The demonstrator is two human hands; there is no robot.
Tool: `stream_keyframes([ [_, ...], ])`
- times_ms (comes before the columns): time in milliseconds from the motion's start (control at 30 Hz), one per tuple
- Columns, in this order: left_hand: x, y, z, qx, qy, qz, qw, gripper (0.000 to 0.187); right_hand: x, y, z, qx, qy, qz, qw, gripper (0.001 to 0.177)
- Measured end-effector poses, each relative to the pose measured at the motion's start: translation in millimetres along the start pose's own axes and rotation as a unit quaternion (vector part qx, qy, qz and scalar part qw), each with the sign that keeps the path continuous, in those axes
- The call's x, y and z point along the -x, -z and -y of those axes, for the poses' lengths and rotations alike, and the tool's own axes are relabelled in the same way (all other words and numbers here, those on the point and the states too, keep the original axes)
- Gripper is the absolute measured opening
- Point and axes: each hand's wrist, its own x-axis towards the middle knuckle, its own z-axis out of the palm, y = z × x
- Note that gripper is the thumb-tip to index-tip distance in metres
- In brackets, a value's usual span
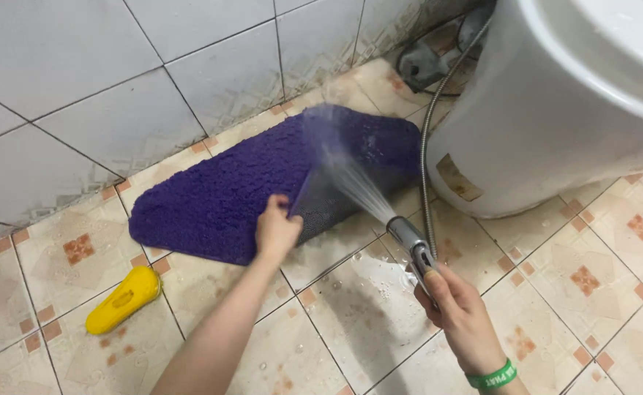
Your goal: Washing and scrubbing a purple bathroom rug on the floor using a brush and water sprayer.
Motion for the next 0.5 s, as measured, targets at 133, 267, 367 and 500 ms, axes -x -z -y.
stream_keyframes([
  [133,25,-23,-54,-0.413,-0.264,-0.018,0.871,0.08,1,2,-8,-0.005,0.027,-0.02,0.999,0.033],
  [267,12,-58,-73,-0.41,-0.275,0.07,0.867,0.097,-3,9,-17,-0.018,0.018,-0.035,0.999,0.032],
  [367,-12,-74,-61,-0.454,-0.224,0.084,0.858,0.098,-5,9,-16,0.005,0.011,-0.032,0.999,0.033],
  [500,-48,-90,-12,-0.411,-0.352,0.027,0.84,0.074,-9,8,-15,0.021,-0.013,-0.031,0.999,0.031],
])
